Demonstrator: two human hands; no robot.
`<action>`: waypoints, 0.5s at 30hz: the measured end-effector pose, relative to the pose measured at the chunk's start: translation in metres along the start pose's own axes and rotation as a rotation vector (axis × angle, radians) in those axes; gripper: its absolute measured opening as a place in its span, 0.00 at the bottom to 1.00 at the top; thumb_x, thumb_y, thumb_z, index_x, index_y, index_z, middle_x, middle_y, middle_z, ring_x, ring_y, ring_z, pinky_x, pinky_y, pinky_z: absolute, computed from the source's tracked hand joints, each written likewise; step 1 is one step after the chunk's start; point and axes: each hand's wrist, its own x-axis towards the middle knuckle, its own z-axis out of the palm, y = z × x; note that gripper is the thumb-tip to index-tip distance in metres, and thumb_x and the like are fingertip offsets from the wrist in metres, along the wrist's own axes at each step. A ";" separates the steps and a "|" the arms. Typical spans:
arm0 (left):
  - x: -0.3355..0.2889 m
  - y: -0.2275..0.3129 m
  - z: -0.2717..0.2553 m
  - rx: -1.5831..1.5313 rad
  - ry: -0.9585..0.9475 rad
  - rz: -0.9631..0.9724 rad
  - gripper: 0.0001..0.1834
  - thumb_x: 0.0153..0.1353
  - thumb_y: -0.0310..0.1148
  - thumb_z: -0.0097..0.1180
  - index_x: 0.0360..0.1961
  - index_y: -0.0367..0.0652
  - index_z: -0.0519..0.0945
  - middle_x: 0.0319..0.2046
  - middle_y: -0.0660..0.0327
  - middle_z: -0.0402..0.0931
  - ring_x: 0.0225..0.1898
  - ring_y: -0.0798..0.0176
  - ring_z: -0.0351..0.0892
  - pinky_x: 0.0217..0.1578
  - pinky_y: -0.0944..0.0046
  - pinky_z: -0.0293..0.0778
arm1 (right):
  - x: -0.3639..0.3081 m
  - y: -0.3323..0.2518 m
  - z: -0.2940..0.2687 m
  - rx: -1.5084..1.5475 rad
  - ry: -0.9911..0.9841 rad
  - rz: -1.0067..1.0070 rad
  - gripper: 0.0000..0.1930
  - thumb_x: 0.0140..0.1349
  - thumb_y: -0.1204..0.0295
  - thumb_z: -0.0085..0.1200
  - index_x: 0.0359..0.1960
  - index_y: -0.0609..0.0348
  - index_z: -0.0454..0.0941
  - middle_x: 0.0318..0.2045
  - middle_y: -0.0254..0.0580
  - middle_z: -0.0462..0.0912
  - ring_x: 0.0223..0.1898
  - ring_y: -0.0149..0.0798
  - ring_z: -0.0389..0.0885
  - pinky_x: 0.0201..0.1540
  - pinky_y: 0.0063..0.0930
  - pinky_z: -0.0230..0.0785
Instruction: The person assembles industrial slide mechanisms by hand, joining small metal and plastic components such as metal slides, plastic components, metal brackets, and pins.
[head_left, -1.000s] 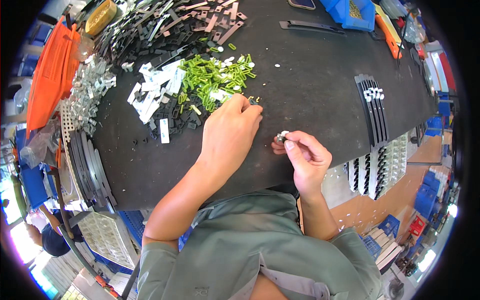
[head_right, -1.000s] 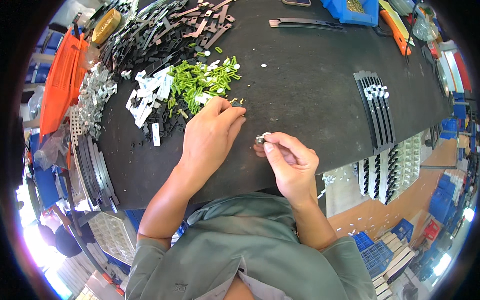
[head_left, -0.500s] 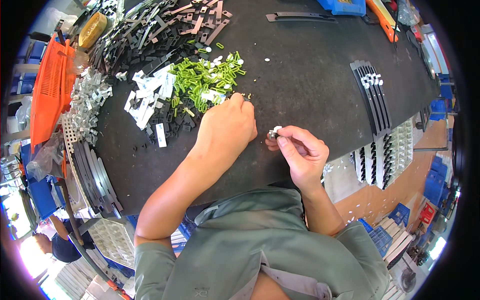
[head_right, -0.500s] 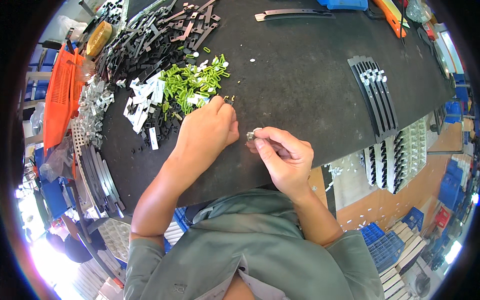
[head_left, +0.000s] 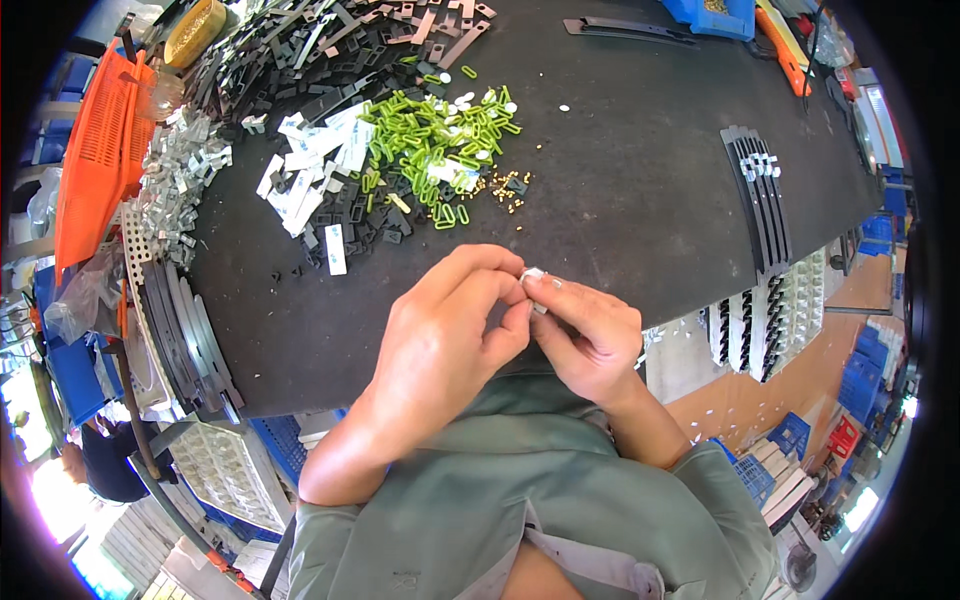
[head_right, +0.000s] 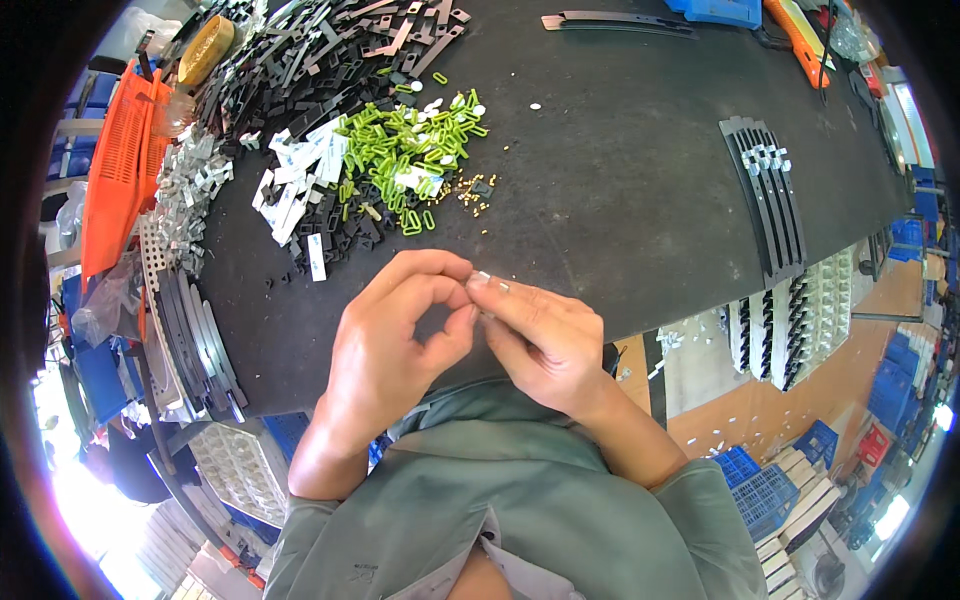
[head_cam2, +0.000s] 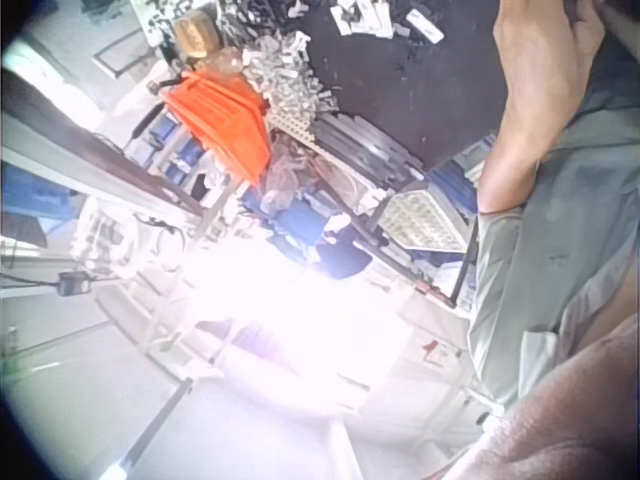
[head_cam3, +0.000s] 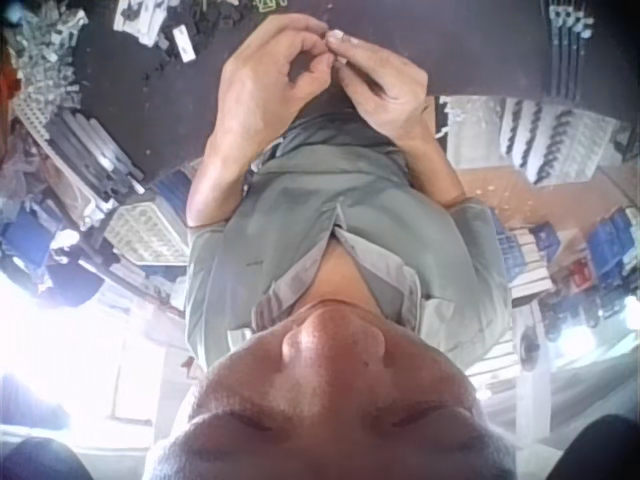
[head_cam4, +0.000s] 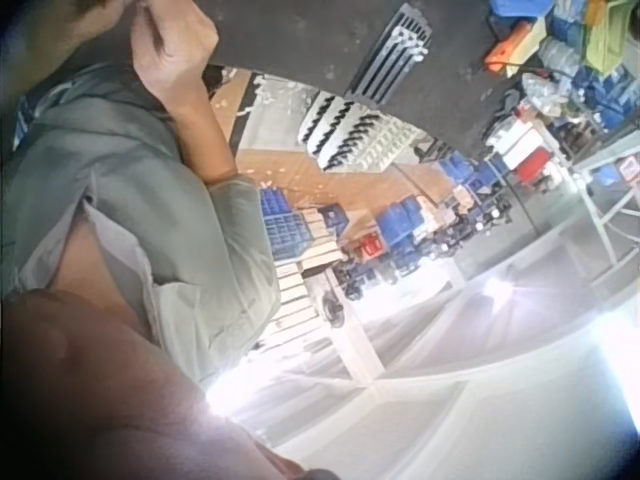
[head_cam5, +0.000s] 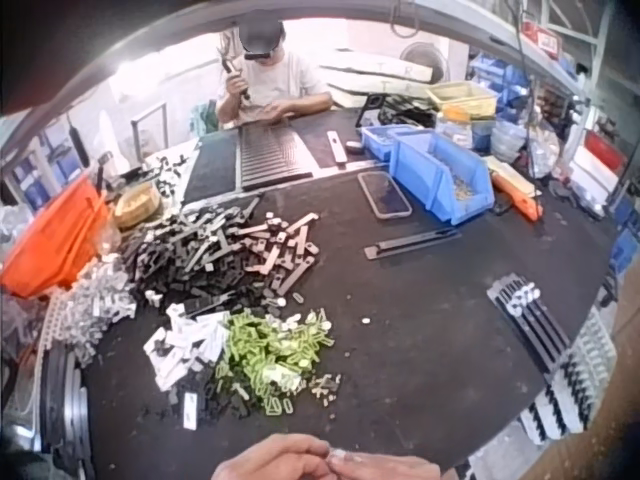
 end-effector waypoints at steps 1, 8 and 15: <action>-0.003 0.001 -0.001 0.023 0.012 0.008 0.06 0.58 0.23 0.67 0.35 0.37 0.82 0.45 0.56 0.83 0.43 0.52 0.86 0.43 0.59 0.81 | 0.001 0.000 0.002 -0.012 -0.012 -0.048 0.20 0.55 0.89 0.63 0.51 0.67 0.85 0.49 0.52 0.88 0.47 0.43 0.90 0.49 0.30 0.84; -0.023 -0.001 -0.013 -0.090 0.085 -0.040 0.08 0.58 0.24 0.68 0.38 0.38 0.82 0.46 0.53 0.84 0.39 0.50 0.87 0.37 0.58 0.82 | -0.001 -0.014 0.008 0.048 -0.064 0.051 0.20 0.55 0.89 0.63 0.52 0.67 0.85 0.47 0.52 0.89 0.46 0.42 0.91 0.49 0.28 0.83; -0.062 -0.053 -0.016 0.336 0.295 -0.163 0.05 0.57 0.23 0.67 0.34 0.37 0.83 0.47 0.55 0.83 0.40 0.51 0.84 0.40 0.56 0.80 | -0.012 -0.004 0.018 0.313 -0.024 0.135 0.16 0.61 0.89 0.61 0.52 0.70 0.84 0.46 0.52 0.89 0.46 0.38 0.90 0.50 0.27 0.81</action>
